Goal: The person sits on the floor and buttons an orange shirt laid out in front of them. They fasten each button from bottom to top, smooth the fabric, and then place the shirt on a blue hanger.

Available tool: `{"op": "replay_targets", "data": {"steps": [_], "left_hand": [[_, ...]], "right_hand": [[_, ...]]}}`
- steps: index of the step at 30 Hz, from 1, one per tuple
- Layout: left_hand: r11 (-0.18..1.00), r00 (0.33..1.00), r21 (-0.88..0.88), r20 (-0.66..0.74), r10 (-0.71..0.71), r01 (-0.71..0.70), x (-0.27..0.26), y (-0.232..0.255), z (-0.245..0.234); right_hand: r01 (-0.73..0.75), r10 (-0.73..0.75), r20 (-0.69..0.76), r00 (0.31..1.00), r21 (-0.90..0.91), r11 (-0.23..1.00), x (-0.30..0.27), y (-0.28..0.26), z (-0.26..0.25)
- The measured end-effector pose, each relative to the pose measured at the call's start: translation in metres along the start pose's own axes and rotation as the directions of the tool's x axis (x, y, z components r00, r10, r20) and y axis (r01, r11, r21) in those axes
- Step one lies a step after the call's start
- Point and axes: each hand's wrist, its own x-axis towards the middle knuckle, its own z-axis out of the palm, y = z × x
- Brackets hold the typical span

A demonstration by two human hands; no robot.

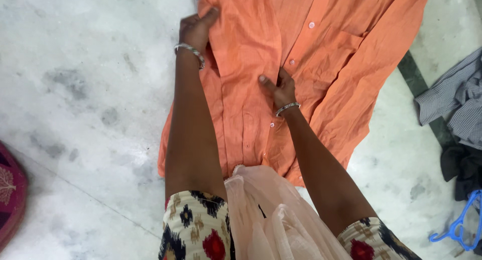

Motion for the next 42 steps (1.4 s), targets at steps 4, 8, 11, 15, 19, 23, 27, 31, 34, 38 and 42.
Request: {"op": "replay_targets", "data": {"steps": [4, 8, 11, 15, 19, 23, 27, 31, 34, 38, 42], "left_hand": [[0.736, 0.885, 0.612, -0.122, 0.449, -0.290, 0.008, 0.010, -0.009], [0.504, 0.793, 0.827, -0.125, 0.597, -0.249, -0.001, 0.021, -0.031], [0.618, 0.797, 0.758, -0.234, 0.557, -0.209, -0.027, 0.017, -0.026], [0.310, 0.597, 0.811, 0.059, 0.800, -0.496, -0.110, -0.032, 0.020], [0.335, 0.521, 0.467, 0.355, 0.776, -0.818, -0.233, -0.109, 0.086], [0.669, 0.819, 0.484, 0.433, 0.378, -0.565, -0.329, -0.172, 0.137], [0.630, 0.931, 0.703, 0.353, 0.092, -0.329, -0.343, -0.216, 0.167], [0.718, 0.872, 0.514, 0.396, 0.288, -0.470, -0.340, -0.264, 0.179], [0.869, 0.888, 0.477, 0.447, -0.106, -0.136, -0.333, -0.284, 0.176], [0.907, 0.927, 0.390, 0.376, 0.002, -0.160, -0.329, -0.283, 0.158], [0.698, 0.947, 0.659, 0.307, 0.092, -0.281, -0.343, -0.260, 0.142]], "right_hand": [[0.105, -0.103, 0.022, 0.994, -0.174, 0.979, 0.002, 0.014, 0.002], [0.140, -0.127, 0.065, 0.990, -0.258, 0.956, 0.004, 0.024, 0.004], [0.209, -0.185, 0.132, 0.974, -0.198, 0.958, 0.004, 0.020, 0.007], [0.152, -0.117, 0.125, 0.985, -0.322, 0.935, -0.006, 0.015, 0.004], [0.253, -0.244, -0.188, 0.951, 0.023, 0.967, -0.040, 0.031, -0.026], [0.457, -0.236, -0.538, 0.809, 0.324, 0.828, -0.088, 0.057, -0.106], [0.316, -0.152, -0.771, 0.618, 0.067, 0.946, -0.136, 0.075, -0.209], [-0.103, 0.066, -0.836, 0.545, 0.011, 0.995, -0.185, 0.098, -0.274], [-0.460, 0.189, -0.802, 0.566, -0.117, 0.880, -0.214, 0.115, -0.289], [-0.659, 0.263, -0.691, 0.673, -0.399, 0.638, -0.238, 0.138, -0.288], [-0.710, 0.340, -0.757, 0.557, -0.223, 0.668, -0.253, 0.143, -0.288]]}}
